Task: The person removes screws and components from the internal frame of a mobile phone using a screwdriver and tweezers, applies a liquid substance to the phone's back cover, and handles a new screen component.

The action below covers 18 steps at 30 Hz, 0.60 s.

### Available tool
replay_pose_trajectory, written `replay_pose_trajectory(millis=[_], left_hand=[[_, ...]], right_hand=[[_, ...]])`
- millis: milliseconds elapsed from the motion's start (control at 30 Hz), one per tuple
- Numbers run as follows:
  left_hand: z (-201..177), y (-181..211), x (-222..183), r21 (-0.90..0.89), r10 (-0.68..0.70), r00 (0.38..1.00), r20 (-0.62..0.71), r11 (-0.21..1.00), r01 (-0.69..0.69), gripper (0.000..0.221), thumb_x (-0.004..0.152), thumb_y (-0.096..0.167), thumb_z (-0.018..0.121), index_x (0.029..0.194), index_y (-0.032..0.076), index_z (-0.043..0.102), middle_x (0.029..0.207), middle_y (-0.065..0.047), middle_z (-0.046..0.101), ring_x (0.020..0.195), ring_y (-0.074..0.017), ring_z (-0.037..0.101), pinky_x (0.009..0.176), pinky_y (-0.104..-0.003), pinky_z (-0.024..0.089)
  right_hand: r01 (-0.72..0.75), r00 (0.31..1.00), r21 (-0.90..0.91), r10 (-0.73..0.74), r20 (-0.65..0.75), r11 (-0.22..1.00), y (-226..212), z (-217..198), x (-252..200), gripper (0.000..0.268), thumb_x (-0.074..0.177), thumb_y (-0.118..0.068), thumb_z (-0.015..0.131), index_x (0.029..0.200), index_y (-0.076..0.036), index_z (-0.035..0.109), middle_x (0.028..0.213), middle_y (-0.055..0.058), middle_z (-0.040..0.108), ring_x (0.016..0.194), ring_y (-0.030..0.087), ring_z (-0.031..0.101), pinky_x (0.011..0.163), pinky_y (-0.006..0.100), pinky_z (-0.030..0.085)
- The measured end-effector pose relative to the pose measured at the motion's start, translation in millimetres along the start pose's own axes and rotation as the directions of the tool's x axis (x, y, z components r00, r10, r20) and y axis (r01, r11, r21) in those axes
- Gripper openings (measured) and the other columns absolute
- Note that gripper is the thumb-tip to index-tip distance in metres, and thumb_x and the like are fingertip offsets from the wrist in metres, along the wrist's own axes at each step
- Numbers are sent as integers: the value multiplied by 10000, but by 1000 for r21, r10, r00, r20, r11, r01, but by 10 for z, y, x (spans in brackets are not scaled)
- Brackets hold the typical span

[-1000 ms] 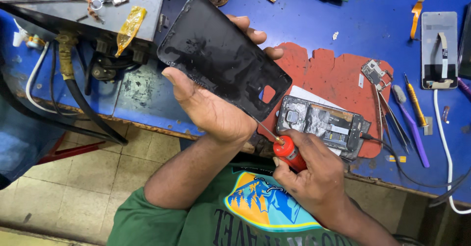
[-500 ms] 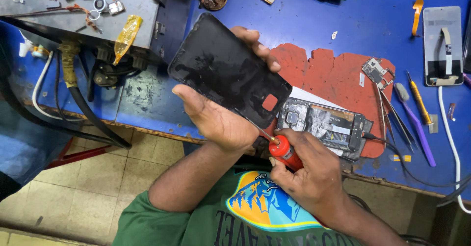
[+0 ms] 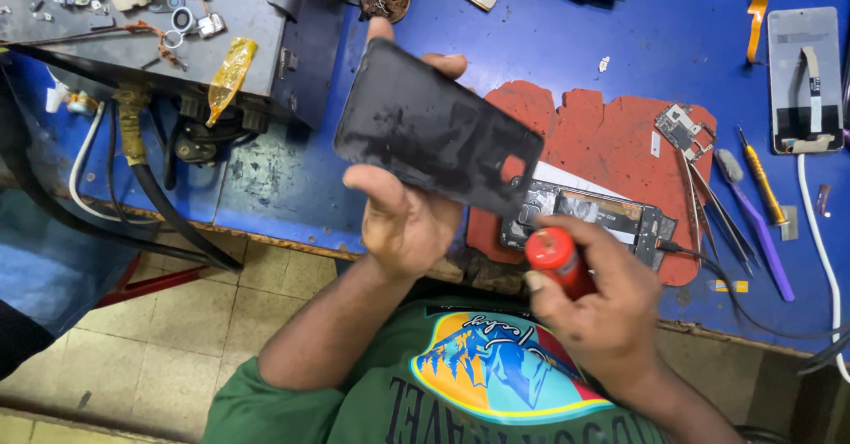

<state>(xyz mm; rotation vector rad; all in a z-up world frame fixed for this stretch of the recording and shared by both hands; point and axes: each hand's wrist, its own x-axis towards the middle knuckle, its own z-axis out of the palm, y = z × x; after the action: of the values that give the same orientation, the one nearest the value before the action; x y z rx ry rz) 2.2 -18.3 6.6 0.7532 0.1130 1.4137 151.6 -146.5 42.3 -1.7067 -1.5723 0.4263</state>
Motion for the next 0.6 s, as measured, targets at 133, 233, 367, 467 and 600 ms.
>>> replay_pose_trajectory(millis=[133,233,367,467,600], left_hand=[[-98,123,16,34,-94,990,104,995,91,1272,838,576,850,1707,120,41,1510,-110,385,1301,-205,469,1141,-412,429],[-152,167,4,116,-129,983,131,987,114,1227,804,555,892,1636,106,111,1485,-116,389,1376,-224,460,1211,-440,440],[-218,153,-47,335,-113,990,87,939,78,1158,733,602,887,1527,81,223,1459,-158,425,1413,-266,462,1252,-472,457],[-272,84,-109,356,-30,985,170,934,-33,1050,790,556,887,1536,119,292,1451,-129,458,1379,-225,475,1219,-411,442],[-298,49,-119,350,-37,983,178,936,-28,1036,739,552,904,1477,125,317,1457,-153,469,1368,-241,482,1174,-411,445]], right_hand=[[-1,998,-21,0,-64,1000,101,-97,-29,492,775,-73,800,1217,3,600,1065,142,724,964,222,743,877,323,584],[116,991,-159,-125,-50,980,150,-85,-27,485,729,-69,831,1159,7,622,1052,174,727,951,275,744,850,355,591],[222,971,-175,-233,-45,959,188,-22,-12,476,712,-58,821,1137,5,615,1068,189,721,989,320,747,888,382,606],[241,969,-126,-246,-27,962,183,3,-17,481,707,-52,822,1134,4,607,1061,179,725,987,307,755,880,380,616],[276,961,-97,-277,4,956,155,13,-18,501,696,-63,847,1126,4,597,1034,186,726,951,306,753,828,380,615]])
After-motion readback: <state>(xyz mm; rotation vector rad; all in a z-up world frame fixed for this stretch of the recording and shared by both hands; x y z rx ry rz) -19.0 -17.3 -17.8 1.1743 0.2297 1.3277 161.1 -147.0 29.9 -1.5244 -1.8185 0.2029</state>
